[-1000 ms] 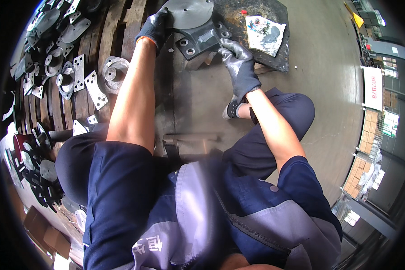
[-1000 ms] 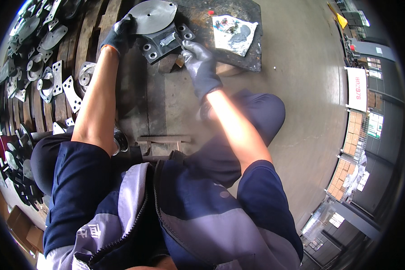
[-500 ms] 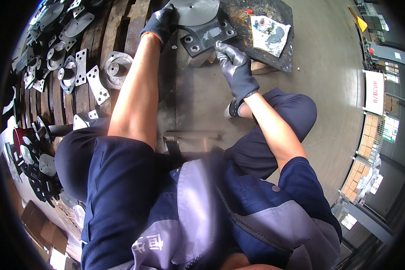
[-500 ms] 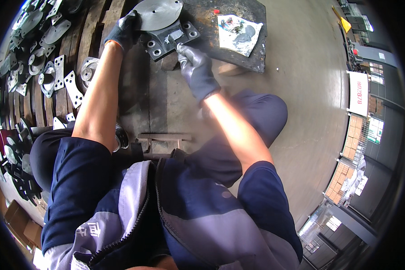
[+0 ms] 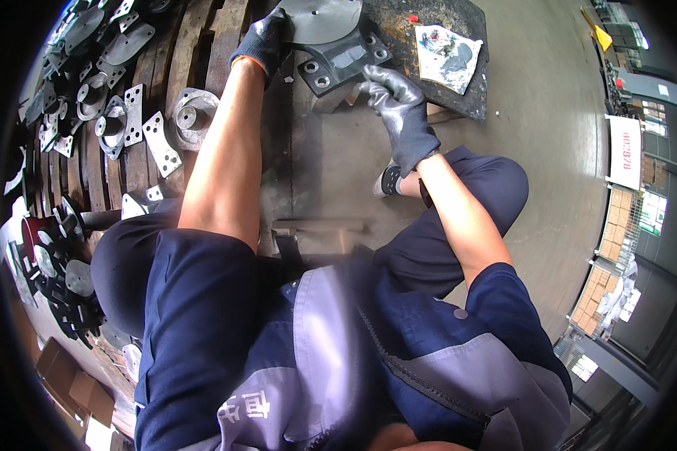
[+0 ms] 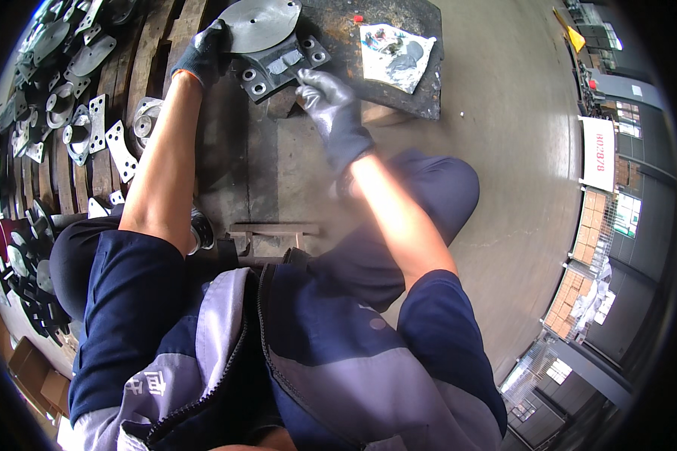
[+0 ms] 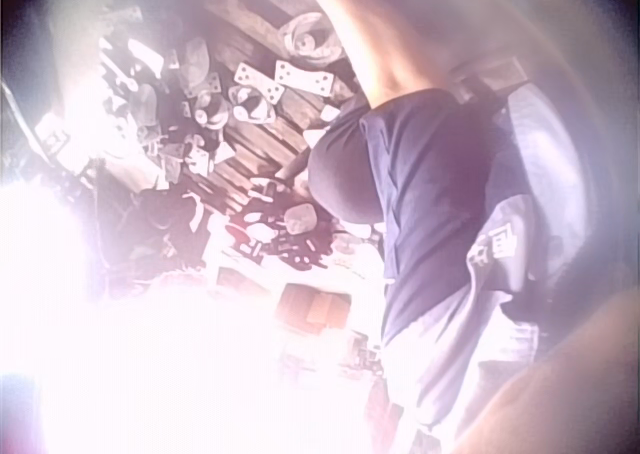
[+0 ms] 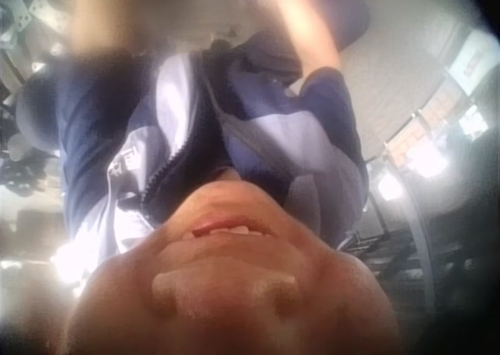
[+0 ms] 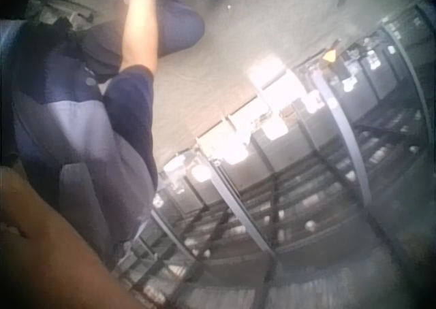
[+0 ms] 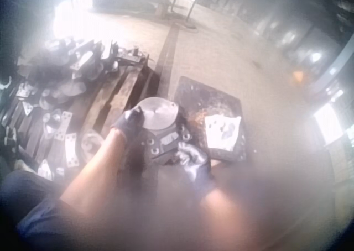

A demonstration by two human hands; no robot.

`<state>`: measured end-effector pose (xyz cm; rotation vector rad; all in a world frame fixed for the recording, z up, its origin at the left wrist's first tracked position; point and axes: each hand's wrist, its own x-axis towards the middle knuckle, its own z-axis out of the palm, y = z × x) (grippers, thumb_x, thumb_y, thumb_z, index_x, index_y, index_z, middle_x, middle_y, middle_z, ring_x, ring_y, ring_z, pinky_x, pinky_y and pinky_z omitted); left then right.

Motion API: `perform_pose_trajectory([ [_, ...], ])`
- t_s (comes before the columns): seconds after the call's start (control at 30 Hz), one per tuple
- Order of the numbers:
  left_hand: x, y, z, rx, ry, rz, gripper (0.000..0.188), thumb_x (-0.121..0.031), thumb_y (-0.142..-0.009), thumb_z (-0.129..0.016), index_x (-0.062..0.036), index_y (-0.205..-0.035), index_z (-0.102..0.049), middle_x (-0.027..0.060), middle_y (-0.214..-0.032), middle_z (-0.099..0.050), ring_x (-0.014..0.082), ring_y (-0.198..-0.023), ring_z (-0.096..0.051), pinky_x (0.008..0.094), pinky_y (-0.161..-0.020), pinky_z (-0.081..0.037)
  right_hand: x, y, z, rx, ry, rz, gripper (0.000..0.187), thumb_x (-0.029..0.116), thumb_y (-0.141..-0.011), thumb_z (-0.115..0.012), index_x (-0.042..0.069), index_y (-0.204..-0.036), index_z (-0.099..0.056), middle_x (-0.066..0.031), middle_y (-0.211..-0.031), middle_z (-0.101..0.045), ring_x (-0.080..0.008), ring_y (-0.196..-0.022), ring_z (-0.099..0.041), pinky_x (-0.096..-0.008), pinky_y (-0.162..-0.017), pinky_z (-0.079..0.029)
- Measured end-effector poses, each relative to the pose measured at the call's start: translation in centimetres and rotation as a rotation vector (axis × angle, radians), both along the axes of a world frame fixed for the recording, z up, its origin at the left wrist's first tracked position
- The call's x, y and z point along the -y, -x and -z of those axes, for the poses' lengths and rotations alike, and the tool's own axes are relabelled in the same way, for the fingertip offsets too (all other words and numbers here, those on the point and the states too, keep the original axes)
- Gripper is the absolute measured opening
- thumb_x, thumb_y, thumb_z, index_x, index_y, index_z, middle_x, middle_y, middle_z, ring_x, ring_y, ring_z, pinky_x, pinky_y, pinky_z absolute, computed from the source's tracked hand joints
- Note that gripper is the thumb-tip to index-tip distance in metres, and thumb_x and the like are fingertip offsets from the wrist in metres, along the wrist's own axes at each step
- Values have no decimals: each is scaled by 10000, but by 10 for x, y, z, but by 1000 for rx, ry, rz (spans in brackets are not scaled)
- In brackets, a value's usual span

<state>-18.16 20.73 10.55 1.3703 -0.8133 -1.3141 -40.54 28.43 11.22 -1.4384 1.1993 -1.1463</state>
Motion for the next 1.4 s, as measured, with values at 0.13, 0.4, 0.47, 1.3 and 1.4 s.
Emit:
perform_pose_trajectory([
  [0.13, 13, -17, 34, 224, 235, 67, 350, -401, -903, -459, -100, -754, -557, 25, -577, -473, 136, -452, -428, 269, -413, -316, 16, 8, 10, -177, 225, 32, 233, -60, -839, -552, 12, -1045, -633, -53, -920, -663, -115, -843, -608, -232, -771, -478],
  [0.4, 2, 2, -5, -158, -59, -60, 351, -429, -870, -504, -93, -798, -576, 30, -600, -500, 154, -464, -444, 263, -419, -336, 8, 18, 8, -551, 401, 168, 158, -27, -771, -622, 12, -920, -661, -157, -841, -652, -241, -787, -630, -305, -718, -488],
  [0.47, 3, 2, -4, -136, -64, -53, 358, -436, -871, -503, -94, -801, -581, 29, -586, -492, 159, -464, -446, 260, -421, -338, 7, 22, 8, -491, 445, 164, 139, -18, -786, -616, 9, -915, -661, -149, -829, -653, -227, -774, -627, -303, -710, -488],
  [1.3, 13, -14, 28, 98, 29, 45, 345, -425, -871, -504, -94, -861, -600, 25, -669, -526, 148, -508, -474, 269, -422, -357, 4, -4, 4, -410, 398, 32, 153, -39, -802, -607, -12, -950, -634, -144, -896, -668, -171, -831, -643, -264, -737, -492],
  [1.4, 6, -4, 10, -64, -62, 1, 349, -433, -866, -507, -100, -892, -606, 27, -693, -538, 146, -524, -472, 267, -426, -359, 1, -4, 3, -410, 443, 25, 167, -55, -786, -602, -16, -944, -636, -153, -858, -669, -172, -789, -645, -255, -699, -491],
])
